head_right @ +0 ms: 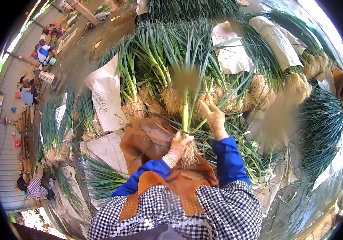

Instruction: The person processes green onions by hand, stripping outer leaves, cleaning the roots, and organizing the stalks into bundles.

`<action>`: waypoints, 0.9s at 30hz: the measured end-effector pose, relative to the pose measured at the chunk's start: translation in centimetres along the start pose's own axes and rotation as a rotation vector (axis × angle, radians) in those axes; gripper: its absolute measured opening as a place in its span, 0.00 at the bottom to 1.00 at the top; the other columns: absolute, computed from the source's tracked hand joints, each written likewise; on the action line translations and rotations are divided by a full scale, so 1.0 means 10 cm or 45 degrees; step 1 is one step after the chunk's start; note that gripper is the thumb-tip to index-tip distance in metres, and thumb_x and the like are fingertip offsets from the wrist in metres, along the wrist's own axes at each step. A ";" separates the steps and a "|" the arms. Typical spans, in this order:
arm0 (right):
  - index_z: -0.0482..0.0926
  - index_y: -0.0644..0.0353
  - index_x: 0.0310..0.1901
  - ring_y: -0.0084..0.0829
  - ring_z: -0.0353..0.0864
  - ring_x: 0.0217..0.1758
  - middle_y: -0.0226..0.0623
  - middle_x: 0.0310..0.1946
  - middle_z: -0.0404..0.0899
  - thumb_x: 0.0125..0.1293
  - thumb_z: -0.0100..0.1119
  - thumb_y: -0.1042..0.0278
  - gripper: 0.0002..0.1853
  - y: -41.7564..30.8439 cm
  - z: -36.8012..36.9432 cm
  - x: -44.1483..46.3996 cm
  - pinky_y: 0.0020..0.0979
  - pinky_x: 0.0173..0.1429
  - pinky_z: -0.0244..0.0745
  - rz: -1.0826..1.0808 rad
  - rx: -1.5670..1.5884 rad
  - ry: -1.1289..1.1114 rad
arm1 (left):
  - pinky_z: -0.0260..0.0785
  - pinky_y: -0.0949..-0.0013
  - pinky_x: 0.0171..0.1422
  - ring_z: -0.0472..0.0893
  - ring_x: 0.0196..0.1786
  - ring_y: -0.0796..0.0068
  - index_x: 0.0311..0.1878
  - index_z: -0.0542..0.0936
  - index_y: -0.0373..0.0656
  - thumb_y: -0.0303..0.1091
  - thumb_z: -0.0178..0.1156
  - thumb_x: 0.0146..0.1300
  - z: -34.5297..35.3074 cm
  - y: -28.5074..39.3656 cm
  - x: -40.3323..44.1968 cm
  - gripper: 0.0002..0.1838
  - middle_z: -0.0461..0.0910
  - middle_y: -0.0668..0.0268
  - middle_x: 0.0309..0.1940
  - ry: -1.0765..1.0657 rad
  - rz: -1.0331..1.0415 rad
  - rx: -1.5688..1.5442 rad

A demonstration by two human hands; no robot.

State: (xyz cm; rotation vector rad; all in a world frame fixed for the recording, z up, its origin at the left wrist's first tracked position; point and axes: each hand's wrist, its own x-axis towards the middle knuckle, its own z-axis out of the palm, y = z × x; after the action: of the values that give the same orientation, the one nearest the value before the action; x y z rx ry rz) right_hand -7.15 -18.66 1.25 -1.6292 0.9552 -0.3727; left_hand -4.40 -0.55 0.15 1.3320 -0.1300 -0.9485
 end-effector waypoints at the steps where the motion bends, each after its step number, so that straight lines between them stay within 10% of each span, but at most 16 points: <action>1: 0.80 0.61 0.36 0.31 0.81 0.31 0.37 0.25 0.81 0.59 0.55 0.43 0.24 -0.03 0.00 0.04 0.31 0.39 0.74 0.017 -0.186 0.019 | 0.66 0.78 0.40 0.71 0.34 0.82 0.45 0.70 0.41 0.24 0.62 0.54 0.03 0.03 -0.02 0.15 0.70 0.73 0.30 -0.002 0.000 -0.004; 6: 0.75 0.58 0.20 0.48 0.77 0.30 0.47 0.23 0.78 0.58 0.55 0.44 0.23 0.22 0.47 0.20 0.42 0.36 0.71 -0.547 -0.795 0.132 | 0.68 0.74 0.40 0.71 0.34 0.79 0.44 0.71 0.39 0.30 0.61 0.54 -0.08 -0.23 0.14 0.15 0.73 0.69 0.31 0.097 0.088 0.235; 12: 0.75 0.55 0.32 0.14 0.58 0.20 0.18 0.19 0.63 0.67 0.47 0.50 0.17 -0.12 0.38 -0.13 0.20 0.23 0.53 0.100 0.607 -0.321 | 0.67 0.76 0.34 0.72 0.30 0.78 0.45 0.73 0.37 0.27 0.56 0.50 -0.08 -0.23 0.17 0.16 0.72 0.68 0.28 0.069 -0.068 -0.336; 16: 0.75 0.57 0.32 0.18 0.63 0.21 0.26 0.17 0.67 0.66 0.53 0.61 0.09 -0.35 0.35 -0.18 0.24 0.25 0.60 -0.301 0.030 -0.296 | 0.68 0.76 0.32 0.73 0.27 0.77 0.43 0.73 0.39 0.24 0.56 0.52 0.02 -0.04 0.12 0.14 0.73 0.68 0.28 0.158 0.108 -0.765; 20: 0.72 0.60 0.20 0.49 0.71 0.24 0.45 0.20 0.73 0.56 0.60 0.51 0.20 -0.11 0.30 -0.20 0.42 0.34 0.67 -1.255 -0.769 -0.366 | 0.65 0.74 0.26 0.71 0.21 0.77 0.28 0.73 0.40 0.32 0.53 0.57 -0.14 0.41 0.09 0.06 0.71 0.70 0.19 -0.219 -0.226 -0.965; 27: 0.72 0.57 0.11 0.49 0.72 0.21 0.45 0.16 0.73 0.63 0.47 0.52 0.25 -0.12 -0.23 -0.04 0.46 0.30 0.64 -1.267 -1.087 -0.540 | 0.71 0.73 0.38 0.72 0.28 0.76 0.32 0.73 0.38 0.38 0.50 0.61 -0.33 0.29 0.25 0.12 0.73 0.67 0.27 -0.080 -0.208 -0.544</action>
State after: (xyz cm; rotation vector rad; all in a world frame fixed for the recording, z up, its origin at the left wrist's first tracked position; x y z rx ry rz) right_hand -8.58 -19.86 3.12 -2.7757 -0.1525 -0.2512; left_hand 0.62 0.19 0.58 0.9281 0.1306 -1.0858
